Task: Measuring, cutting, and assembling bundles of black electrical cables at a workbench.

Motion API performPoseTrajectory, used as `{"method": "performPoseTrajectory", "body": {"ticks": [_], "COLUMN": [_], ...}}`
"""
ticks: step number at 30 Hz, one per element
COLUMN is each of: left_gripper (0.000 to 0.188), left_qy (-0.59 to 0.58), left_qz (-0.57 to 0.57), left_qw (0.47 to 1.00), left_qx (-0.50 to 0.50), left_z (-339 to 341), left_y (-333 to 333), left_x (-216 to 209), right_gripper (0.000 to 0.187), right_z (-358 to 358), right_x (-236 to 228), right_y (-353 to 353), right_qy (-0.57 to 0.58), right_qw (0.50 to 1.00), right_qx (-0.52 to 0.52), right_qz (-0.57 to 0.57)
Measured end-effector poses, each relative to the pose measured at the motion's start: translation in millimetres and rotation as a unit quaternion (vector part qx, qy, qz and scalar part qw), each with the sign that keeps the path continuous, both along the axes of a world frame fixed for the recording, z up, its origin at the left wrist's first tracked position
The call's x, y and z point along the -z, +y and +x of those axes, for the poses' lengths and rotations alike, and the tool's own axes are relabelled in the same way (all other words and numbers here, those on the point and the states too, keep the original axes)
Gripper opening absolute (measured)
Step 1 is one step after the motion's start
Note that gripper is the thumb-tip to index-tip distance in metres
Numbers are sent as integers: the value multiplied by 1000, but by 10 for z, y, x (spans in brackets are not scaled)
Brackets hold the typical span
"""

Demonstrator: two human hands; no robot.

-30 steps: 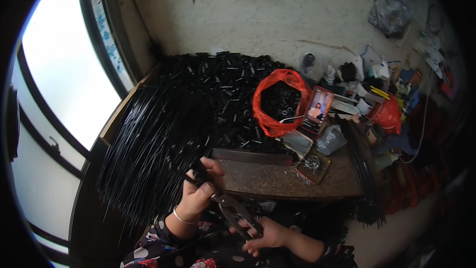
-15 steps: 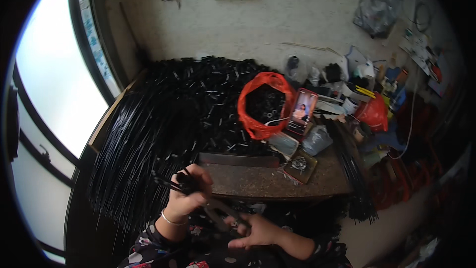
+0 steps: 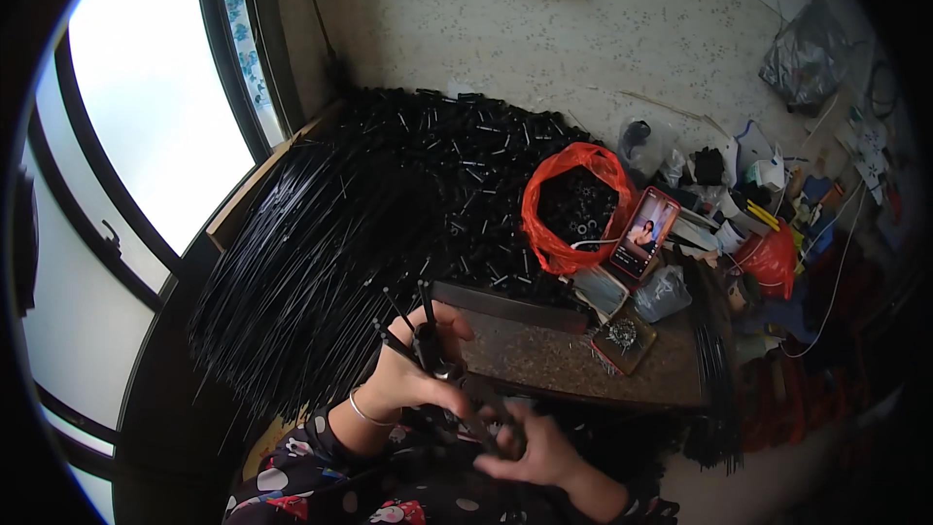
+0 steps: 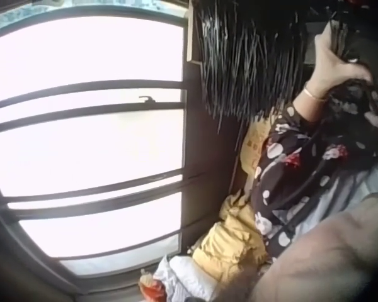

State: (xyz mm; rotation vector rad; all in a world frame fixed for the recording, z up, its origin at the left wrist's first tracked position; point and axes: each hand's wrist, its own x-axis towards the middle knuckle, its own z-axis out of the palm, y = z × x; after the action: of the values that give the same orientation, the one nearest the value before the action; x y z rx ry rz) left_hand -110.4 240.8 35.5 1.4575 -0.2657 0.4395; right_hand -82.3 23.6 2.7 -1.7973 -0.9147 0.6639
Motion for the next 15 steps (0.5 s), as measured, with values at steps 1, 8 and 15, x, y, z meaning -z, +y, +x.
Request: {"method": "performPoseTrajectory", "body": {"ticks": [1,8,15], "left_gripper": [68,54,44], "left_qy": [16,9,-37], "left_qz": [20,-45,69], "left_qw": [999,997,997], "left_qx": [-20,58,-28], "left_z": [-4,2,19], "left_y": [14,42,-31], "left_x": [-23,-109,-73], "right_gripper": [51,27,44], "right_z": [55,-231,-89], "right_x": [63,107,-36], "right_y": [2,-63,-21], "right_qy": [-142,-13,292], "right_qw": [986,997,941], "right_qx": [79,73,-90], "right_qz": [36,20,143]}}
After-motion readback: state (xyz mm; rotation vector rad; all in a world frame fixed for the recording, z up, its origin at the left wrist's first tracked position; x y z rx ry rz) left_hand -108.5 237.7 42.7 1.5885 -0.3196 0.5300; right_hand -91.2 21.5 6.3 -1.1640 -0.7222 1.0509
